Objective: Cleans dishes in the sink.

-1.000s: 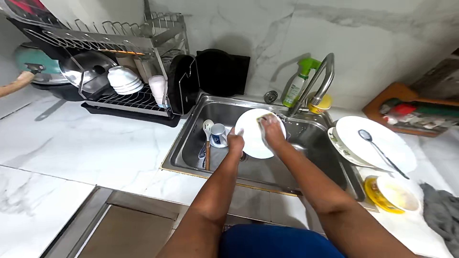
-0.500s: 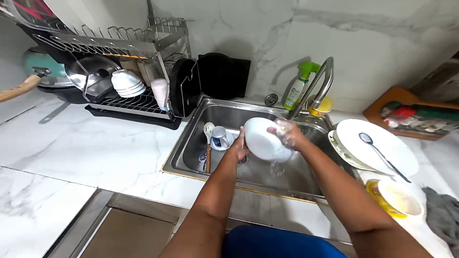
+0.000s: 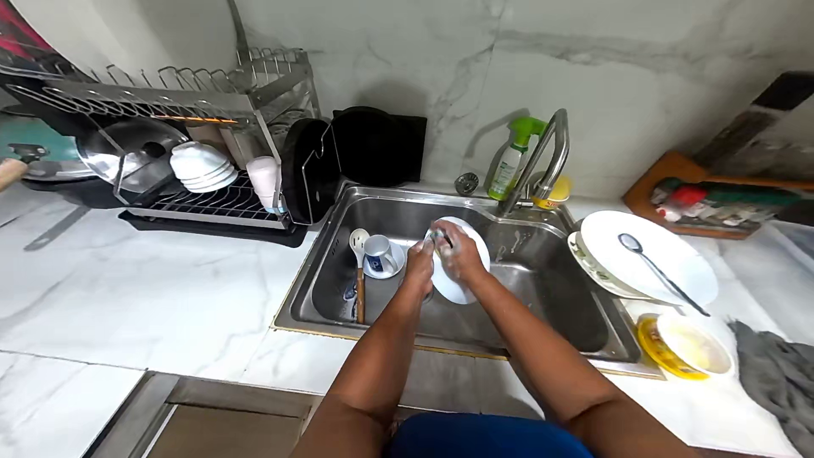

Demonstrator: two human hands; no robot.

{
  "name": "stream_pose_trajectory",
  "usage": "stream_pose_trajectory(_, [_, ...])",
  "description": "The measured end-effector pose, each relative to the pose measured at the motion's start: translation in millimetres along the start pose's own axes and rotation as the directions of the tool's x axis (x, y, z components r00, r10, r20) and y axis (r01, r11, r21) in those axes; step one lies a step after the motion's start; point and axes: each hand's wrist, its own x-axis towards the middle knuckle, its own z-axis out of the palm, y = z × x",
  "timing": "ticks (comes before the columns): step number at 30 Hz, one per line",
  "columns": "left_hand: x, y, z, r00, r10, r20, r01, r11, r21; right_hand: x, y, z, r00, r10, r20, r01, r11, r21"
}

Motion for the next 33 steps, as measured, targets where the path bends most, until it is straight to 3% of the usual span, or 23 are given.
stream_pose_trajectory(2, [-5, 7, 1, 0.999, 0.018, 0.031, -0.019, 0.999, 0.047, 18, 22, -13, 0.997, 0.068, 0.029, -0.067, 0.997, -0.039])
stream_pose_trajectory(3, [-8, 9, 2, 0.999, 0.025, 0.040, -0.028, 0.998, 0.065, 23, 36, -21, 0.981, 0.193, 0.018, -0.193, 0.981, -0.018])
stream_pose_trajectory(5, [-11, 10, 1, 0.998, 0.032, 0.057, -0.037, 0.996, 0.087, 27, 55, -36, 0.862, 0.507, -0.012, -0.507, 0.862, -0.006])
stream_pose_trajectory(7, [-8, 12, -4, 0.993, 0.026, 0.113, -0.038, 0.994, 0.102, 30, 64, -42, 0.760, 0.649, -0.024, -0.650, 0.758, -0.054])
stream_pose_trajectory(9, [-10, 11, -6, 0.980, -0.017, 0.197, -0.009, 0.992, 0.130, 34, 46, -48, 0.760, 0.648, 0.053, -0.630, 0.755, -0.183])
stream_pose_trajectory(11, [-13, 10, -3, 0.967, -0.044, 0.251, 0.009, 0.990, 0.138, 43, 12, -46, 0.814, 0.557, 0.168, -0.501, 0.818, -0.282])
stream_pose_trajectory(14, [-13, 4, 3, 0.984, -0.020, 0.176, 0.014, 0.999, 0.035, 46, -5, -28, 0.923, 0.288, 0.256, -0.258, 0.955, -0.147])
stream_pose_trajectory(15, [-12, 4, 3, 0.990, -0.021, 0.138, 0.022, 1.000, -0.007, 46, 7, -27, 0.949, 0.220, 0.225, -0.217, 0.975, -0.037])
stream_pose_trajectory(16, [-11, 5, 2, 0.994, -0.026, 0.107, 0.032, 0.998, -0.050, 43, 25, -29, 0.953, 0.247, 0.174, -0.262, 0.963, 0.067])
stream_pose_trajectory(17, [-12, 6, 0, 0.995, -0.039, 0.088, 0.046, 0.996, -0.080, 35, 45, -33, 0.924, 0.369, 0.103, -0.381, 0.913, 0.145])
stream_pose_trajectory(19, [-13, 7, -2, 0.995, -0.049, 0.084, 0.058, 0.993, -0.103, 15, 76, -41, 0.743, 0.669, -0.039, -0.644, 0.729, 0.234])
stream_pose_trajectory(20, [-12, 7, -2, 0.994, -0.049, 0.096, 0.057, 0.995, -0.082, 9, 82, -42, 0.669, 0.740, -0.070, -0.709, 0.663, 0.240])
stream_pose_trajectory(21, [-13, 8, -2, 0.992, -0.050, 0.119, 0.056, 0.997, -0.049, 6, 81, -46, 0.646, 0.759, -0.076, -0.738, 0.647, 0.192])
stream_pose_trajectory(23, [-12, 12, -3, 0.985, -0.056, 0.163, 0.058, 0.998, -0.007, 15, 62, -62, 0.710, 0.705, -0.004, -0.704, 0.709, -0.050])
stream_pose_trajectory(25, [-15, 14, -6, 0.978, -0.071, 0.198, 0.070, 0.997, 0.012, 30, 33, -70, 0.795, 0.595, 0.121, -0.556, 0.794, -0.246])
stream_pose_trajectory(28, [-16, 9, 1, 0.974, -0.080, 0.214, 0.084, 0.996, -0.010, 42, 21, -45, 0.938, 0.264, 0.225, -0.222, 0.955, -0.197])
stream_pose_trajectory(30, [-14, 2, 4, 0.979, -0.094, 0.178, 0.111, 0.990, -0.085, 43, 27, -32, 0.963, 0.036, 0.266, -0.014, 0.996, -0.084])
stream_pose_trajectory(31, [-13, 0, 5, 0.984, -0.116, 0.136, 0.135, 0.982, -0.136, 40, 32, -34, 0.971, 0.029, 0.238, -0.029, 1.000, -0.005])
stream_pose_trajectory(33, [-13, -2, 6, 0.988, -0.157, 0.016, 0.155, 0.950, -0.269, 22, 53, -46, 0.958, 0.254, 0.130, -0.264, 0.962, 0.065])
